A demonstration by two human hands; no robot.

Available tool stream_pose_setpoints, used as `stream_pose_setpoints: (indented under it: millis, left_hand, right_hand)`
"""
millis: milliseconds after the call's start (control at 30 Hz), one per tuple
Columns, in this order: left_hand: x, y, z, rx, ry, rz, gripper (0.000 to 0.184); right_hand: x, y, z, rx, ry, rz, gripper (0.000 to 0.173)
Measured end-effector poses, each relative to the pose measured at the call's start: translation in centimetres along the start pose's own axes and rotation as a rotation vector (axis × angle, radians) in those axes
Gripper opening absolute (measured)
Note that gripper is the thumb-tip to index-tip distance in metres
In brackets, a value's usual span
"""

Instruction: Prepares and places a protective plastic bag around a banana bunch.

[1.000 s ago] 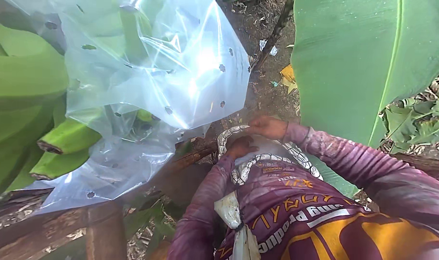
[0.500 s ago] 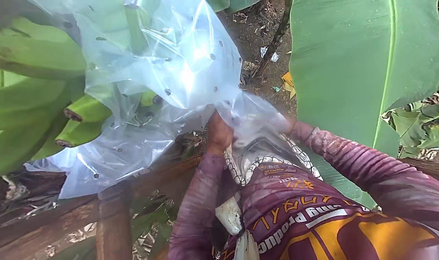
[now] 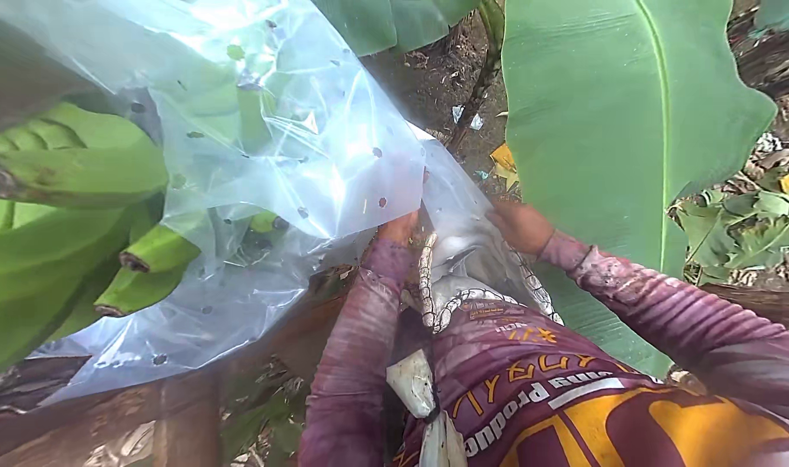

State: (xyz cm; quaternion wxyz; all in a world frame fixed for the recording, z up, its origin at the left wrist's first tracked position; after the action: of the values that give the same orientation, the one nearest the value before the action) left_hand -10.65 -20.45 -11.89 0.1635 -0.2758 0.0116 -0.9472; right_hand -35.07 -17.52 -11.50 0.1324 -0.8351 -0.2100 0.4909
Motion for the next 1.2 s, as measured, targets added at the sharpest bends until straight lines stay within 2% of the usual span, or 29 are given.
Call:
stream_pose_setpoints:
  millis: [133, 233, 300, 433, 567, 633, 767, 833, 933, 1000, 1100, 1200]
  left_hand:
    - [-1.6, -0.4, -0.6, 0.095, -0.02, -0.051, 0.029]
    - [-1.0, -0.2, 0.0, 0.12, 0.049, -0.061, 0.036]
    - [-0.8, -0.2, 0.2, 0.1, 0.068, -0.052, 0.034]
    - [-0.7, 0.5, -0.2, 0.062, 0.082, -0.045, 0.027]
    - [-0.9, 0.5, -0.4, 0.005, 0.185, -0.031, 0.02]
    - [-0.9, 0.4, -0.4, -0.018, 0.209, -0.046, 0.016]
    - [-0.8, -0.2, -0.4, -0.033, 0.23, -0.063, 0.011]
    - [-0.8, -0.3, -0.4, -0.026, 0.269, -0.099, 0.013]
    - [-1.2, -0.7, -0.6, -0.02, 0.3, -0.133, 0.014]
    - [-1.3, -0.7, -0.8, -0.015, 0.303, -0.144, 0.015]
    - [-1.2, -1.0, -0.9, 0.001, 0.352, -0.174, 0.017]
    - [-0.8, -1.7, -0.1, 0.073, 0.425, -0.215, 0.018]
  right_hand:
    - [-1.7, -0.4, -0.7, 0.144, 0.404, -0.088, 0.035]
    - [-3.3, 0.5, -1.5, 0.156, 0.602, -0.003, 0.032]
    - [-3.4, 1.1, -1.7, 0.104, 0.529, 0.105, 0.029]
    - [-0.5, -0.2, -1.0, 0.059, 0.341, 0.145, 0.052]
    - [1.5, -2.3, 1.9, 0.106, 0.072, 0.275, 0.035]
    - [1.7, -2.2, 3.7, 0.151, 0.019, 0.279, 0.034]
    - [0.3, -1.0, 4.9, 0.249, 0.172, 0.096, 0.04]
    - [-1.1, -0.6, 4.4, 0.186, 0.246, -0.003, 0.041]
    - [-2.9, -0.5, 3.4, 0.088, 0.2, -0.071, 0.038]
    - [-2.7, 0.0, 3.9, 0.101, 0.208, -0.049, 0.036]
    - [-2.2, 0.2, 3.6, 0.184, 0.393, 0.047, 0.033]
    - [-4.7, -0.4, 0.7, 0.085, 0.6, 0.201, 0.026]
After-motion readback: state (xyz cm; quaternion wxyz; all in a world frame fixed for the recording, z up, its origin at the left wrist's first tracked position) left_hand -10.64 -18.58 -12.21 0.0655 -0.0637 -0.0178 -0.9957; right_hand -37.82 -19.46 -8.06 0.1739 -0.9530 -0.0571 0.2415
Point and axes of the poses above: each hand's wrist, its own y-axis towards the middle knuckle, its own x-axis out of the palm, z = x × y, the point moved 3 cm from there along y, towards the middle knuckle, and after that the axes turned 10 degrees about x, right-handed, at the moved point
